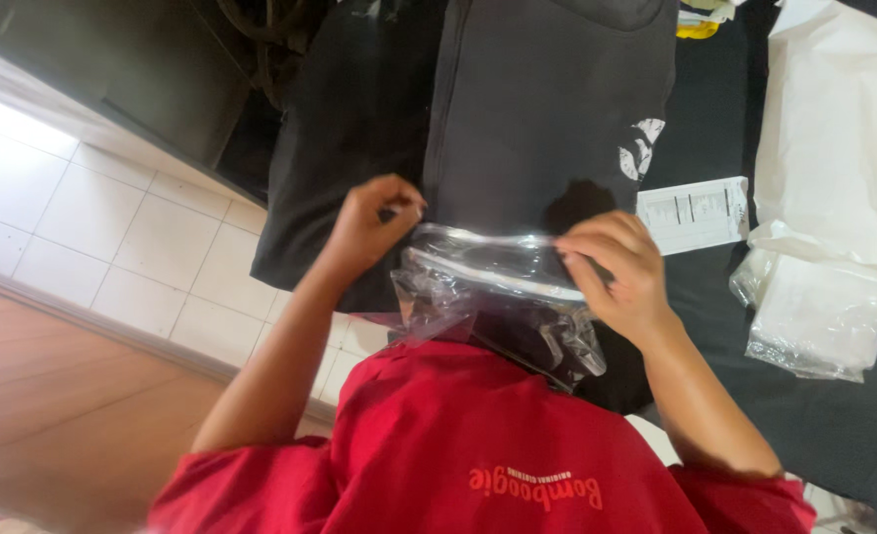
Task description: The person folds a white t-shirt and places it into a clear plastic bag. She then folds a black t-shirt, inserts it into another plastic bag, and seals it. The packaged items are placed on a table with other folded clothes.
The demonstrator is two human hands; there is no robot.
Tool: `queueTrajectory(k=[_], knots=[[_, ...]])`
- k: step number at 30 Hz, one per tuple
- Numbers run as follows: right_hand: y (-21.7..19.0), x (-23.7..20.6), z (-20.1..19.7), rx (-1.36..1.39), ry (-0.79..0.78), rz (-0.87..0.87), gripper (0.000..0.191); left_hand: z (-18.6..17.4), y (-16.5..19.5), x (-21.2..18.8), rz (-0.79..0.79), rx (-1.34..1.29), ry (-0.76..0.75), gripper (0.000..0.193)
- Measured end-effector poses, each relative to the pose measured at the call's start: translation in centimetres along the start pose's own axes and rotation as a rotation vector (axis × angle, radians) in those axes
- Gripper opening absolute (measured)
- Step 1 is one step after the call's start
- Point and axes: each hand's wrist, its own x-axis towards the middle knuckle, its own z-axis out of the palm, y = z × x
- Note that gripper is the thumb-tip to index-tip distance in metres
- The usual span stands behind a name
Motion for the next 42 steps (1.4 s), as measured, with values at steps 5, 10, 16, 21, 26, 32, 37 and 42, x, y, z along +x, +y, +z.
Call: queueTrajectory(k=[5, 10, 16, 21, 26, 32, 37, 42], knots=[[-0.8, 7.5, 1.5, -0.138, -0.11, -0.169, 0.016, 1.6, -3.3, -2.6, -0.106, -0.2, -0.054, 0.015], [1.1, 15.1, 5.2, -0.52, -0.282, -0.162, 0.069, 2.0, -5.6, -2.3, -0.319, -0.395, -0.144, 0.01], [1.2, 14.5, 7.8, -0.672, -0.394, -0.045, 0.077, 5.4, -8.9, -1.1, 0.013, -0.384, 0.1, 0.009], [1.3, 14.3, 7.6, -0.628, -0.263, -0.009, 0.066, 6.3, -9.0, 3.1, -0.11, -0.47, 0.09, 0.005], [6.3, 9.6, 3.5, 0.279, 0.359, 0.171, 0.026, 0.7, -3.0, 2.5, 0.096, 0.1, -0.045, 0.009], [12.3, -5.8, -1.2, -0.388, 0.663, 0.608, 0.019, 1.9, 6.9, 1.6, 0.269, 0.22, -0.021, 0.017], [14.1, -11.5, -1.7, -0.392, 0.507, 1.314, 0.048, 4.9, 10.2, 3.7, 0.408, 0.391, -0.121, 0.015], [16.5, -9.4, -3.5, -0.293, 0.259, 1.564, 0.064, 6.0, 11.6, 4.9, 0.376, 0.46, -0.181, 0.012]])
